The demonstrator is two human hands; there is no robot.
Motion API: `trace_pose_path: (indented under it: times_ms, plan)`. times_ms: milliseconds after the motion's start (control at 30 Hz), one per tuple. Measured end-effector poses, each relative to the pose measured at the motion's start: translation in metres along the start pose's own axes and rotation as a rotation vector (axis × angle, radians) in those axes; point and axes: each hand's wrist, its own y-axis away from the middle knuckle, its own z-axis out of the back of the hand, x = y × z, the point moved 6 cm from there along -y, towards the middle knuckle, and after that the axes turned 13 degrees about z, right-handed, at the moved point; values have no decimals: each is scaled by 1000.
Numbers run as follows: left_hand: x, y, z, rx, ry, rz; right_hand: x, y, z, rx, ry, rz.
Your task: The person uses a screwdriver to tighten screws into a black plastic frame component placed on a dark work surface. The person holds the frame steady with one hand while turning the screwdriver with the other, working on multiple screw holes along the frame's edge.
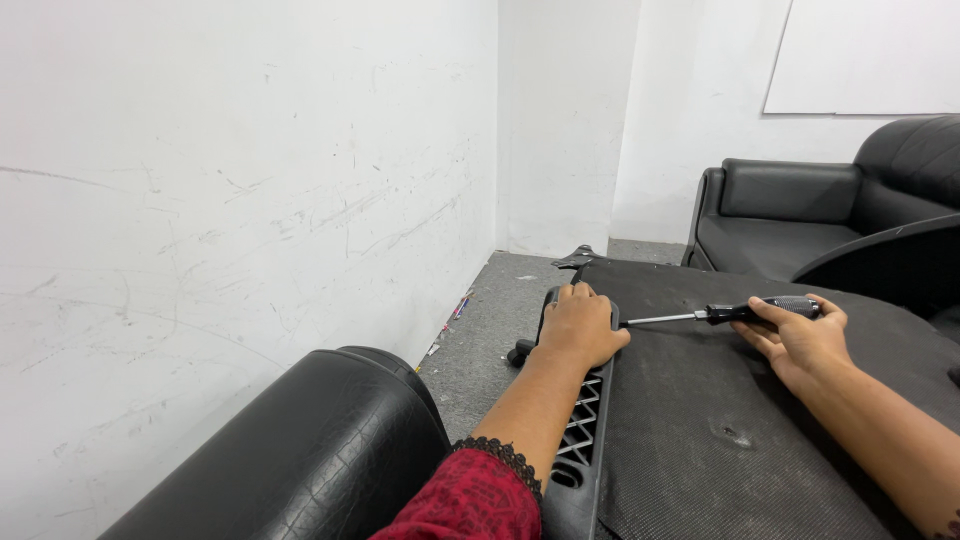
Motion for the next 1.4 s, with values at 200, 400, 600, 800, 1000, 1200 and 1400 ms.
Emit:
trace_pose_path:
  times_ms: [200, 400, 600, 800, 1000, 1200, 1400]
  plan:
    - [-7, -21, 15, -192, -54, -41, 3, 5, 1, 13, 8, 3]
    - [-23, -41, 19, -140, -26, -12, 9, 10, 4, 28, -5, 32]
    - [-71, -38, 22, -215, 111, -175, 18, 15, 13, 18, 116, 39]
    - [-114, -27, 9, -124, 448, -270, 36, 19, 44, 177, 769, 129]
    - [-142, -1, -9, -61, 688, -428, 48, 21, 59, 312, 992, 236]
    - [-159, 24, -27, 108, 852, -479, 54, 27, 55, 481, 761, 368]
    - [-165, 37, -24, 169, 838, -507, 56, 33, 66, 412, 843, 241]
